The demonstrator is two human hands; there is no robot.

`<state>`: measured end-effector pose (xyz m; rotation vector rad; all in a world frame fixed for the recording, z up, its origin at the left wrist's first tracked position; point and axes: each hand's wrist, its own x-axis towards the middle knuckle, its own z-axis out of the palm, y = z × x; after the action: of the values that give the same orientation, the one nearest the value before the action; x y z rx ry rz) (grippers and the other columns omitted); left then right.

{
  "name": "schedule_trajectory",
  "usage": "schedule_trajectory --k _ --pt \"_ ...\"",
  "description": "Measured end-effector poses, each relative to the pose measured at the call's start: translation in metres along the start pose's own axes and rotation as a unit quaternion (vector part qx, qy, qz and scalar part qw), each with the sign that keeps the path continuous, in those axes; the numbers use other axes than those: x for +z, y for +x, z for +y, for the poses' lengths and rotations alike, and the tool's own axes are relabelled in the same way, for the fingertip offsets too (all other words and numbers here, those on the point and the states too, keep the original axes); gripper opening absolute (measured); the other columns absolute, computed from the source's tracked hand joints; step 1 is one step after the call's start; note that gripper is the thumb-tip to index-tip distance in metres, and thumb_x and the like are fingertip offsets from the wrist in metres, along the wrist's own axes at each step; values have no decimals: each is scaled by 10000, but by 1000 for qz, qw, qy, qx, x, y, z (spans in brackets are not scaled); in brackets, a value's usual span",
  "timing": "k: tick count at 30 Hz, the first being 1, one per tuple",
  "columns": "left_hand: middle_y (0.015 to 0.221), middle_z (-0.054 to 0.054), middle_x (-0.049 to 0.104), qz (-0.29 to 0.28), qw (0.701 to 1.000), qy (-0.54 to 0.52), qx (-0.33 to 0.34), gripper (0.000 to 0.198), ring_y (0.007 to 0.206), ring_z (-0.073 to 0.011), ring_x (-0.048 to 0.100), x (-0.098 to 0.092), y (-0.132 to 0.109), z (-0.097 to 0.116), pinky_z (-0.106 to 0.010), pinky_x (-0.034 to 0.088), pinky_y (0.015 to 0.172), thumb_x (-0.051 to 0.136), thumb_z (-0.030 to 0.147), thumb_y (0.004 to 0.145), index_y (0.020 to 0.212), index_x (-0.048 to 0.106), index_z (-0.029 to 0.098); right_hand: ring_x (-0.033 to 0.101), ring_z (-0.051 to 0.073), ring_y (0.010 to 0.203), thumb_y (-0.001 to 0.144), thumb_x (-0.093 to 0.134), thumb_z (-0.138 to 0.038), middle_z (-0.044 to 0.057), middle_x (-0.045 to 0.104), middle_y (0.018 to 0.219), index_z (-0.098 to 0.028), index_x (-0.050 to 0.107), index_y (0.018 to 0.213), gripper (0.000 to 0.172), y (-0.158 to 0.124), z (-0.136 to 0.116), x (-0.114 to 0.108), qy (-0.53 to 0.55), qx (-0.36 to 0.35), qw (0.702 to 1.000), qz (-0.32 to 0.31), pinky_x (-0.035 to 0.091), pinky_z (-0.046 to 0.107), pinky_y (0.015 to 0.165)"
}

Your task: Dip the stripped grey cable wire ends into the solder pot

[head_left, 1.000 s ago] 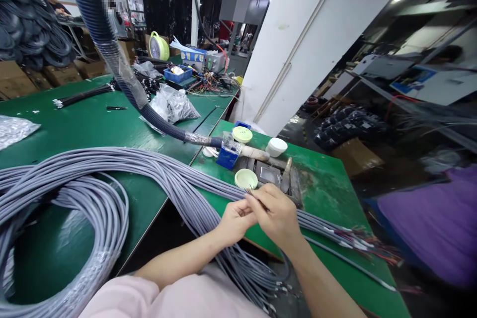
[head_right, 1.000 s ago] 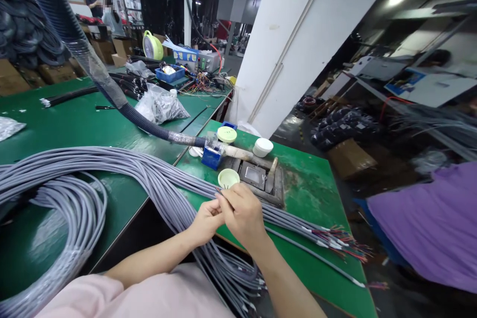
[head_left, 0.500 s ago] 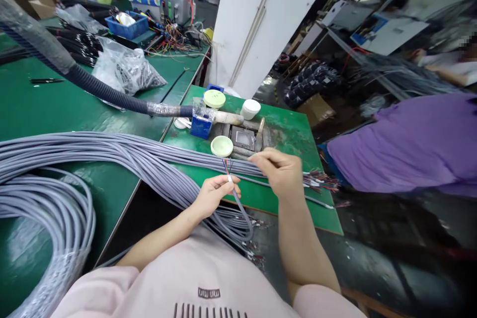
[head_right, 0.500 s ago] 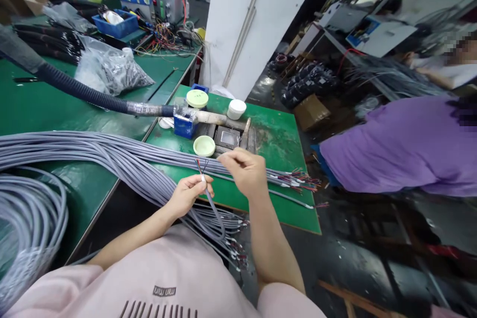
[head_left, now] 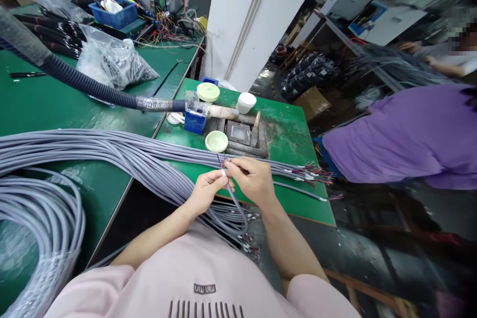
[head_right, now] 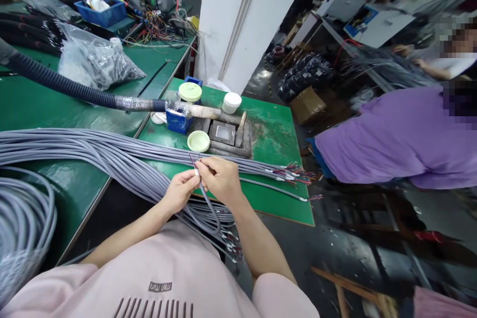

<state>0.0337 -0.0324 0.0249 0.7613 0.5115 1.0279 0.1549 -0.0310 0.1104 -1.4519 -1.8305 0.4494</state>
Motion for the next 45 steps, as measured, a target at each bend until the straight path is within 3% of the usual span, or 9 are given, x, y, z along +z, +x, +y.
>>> schedule_trajectory --k 5,8,14,18,22,27,31,37,45 --pt "683 -25 683 39 997 -66 -31 359 624 -123 638 3 1 7 -257 516 680 807 402 660 869 718 123 638 162 630 864 564 -271 28 715 702 -223 740 797 195 -10 14 -1 3 -7 999 44 493 279 619" --pt "676 -21 689 64 992 -97 -50 371 598 -116 643 3 3 13 -244 520 649 832 380 626 861 710 119 666 185 781 888 538 -237 49 736 867 -244 735 968 212 -16 27 -6 0 -81 995 61 525 328 734" --pt "643 -9 663 66 985 -146 -68 332 546 -89 609 3 10 21 -208 509 573 828 370 631 793 692 114 553 241 1195 896 525 -210 74 657 1232 -285 690 1108 279 -24 48 2 -32 -247 968 -21 480 465 971" --pt "653 -20 679 44 989 -121 -68 367 548 -113 626 6 11 25 -240 519 580 803 440 650 787 692 118 527 255 1244 904 543 -250 87 675 1200 -258 683 1110 249 -19 54 10 0 -267 964 -4 488 468 984" --pt "751 -59 734 88 994 48 48 350 701 -158 673 -2 3 29 -276 511 732 770 399 706 948 731 149 625 240 1069 912 526 -233 84 717 1054 -240 675 1085 228 1 56 2 13 -201 973 109 510 440 926" --pt "804 -55 734 134 910 319 229 128 779 -176 631 -29 -1 28 -287 449 793 708 245 768 881 766 226 645 204 898 931 496 -279 76 707 881 -204 680 917 199 37 56 -8 -20 -116 980 161 515 354 828" --pt "808 -59 737 130 859 401 292 120 763 -187 626 -45 6 18 -325 439 771 665 244 804 885 752 227 661 189 843 926 501 -342 65 699 877 -207 657 910 207 64 60 -1 -9 -83 989 119 516 333 803" --pt "814 -60 736 117 757 498 405 155 793 -177 645 -50 8 14 -339 462 766 551 212 884 937 692 177 659 214 831 919 488 -386 51 701 822 -222 650 864 238 93 67 12 -13 -88 995 47 506 375 807" --pt "847 -60 730 119 731 523 421 140 813 -170 643 -50 7 16 -337 463 777 552 208 889 965 663 171 624 245 874 914 474 -317 47 728 837 -216 670 866 226 111 66 22 -104 -143 984 -31 465 403 824"
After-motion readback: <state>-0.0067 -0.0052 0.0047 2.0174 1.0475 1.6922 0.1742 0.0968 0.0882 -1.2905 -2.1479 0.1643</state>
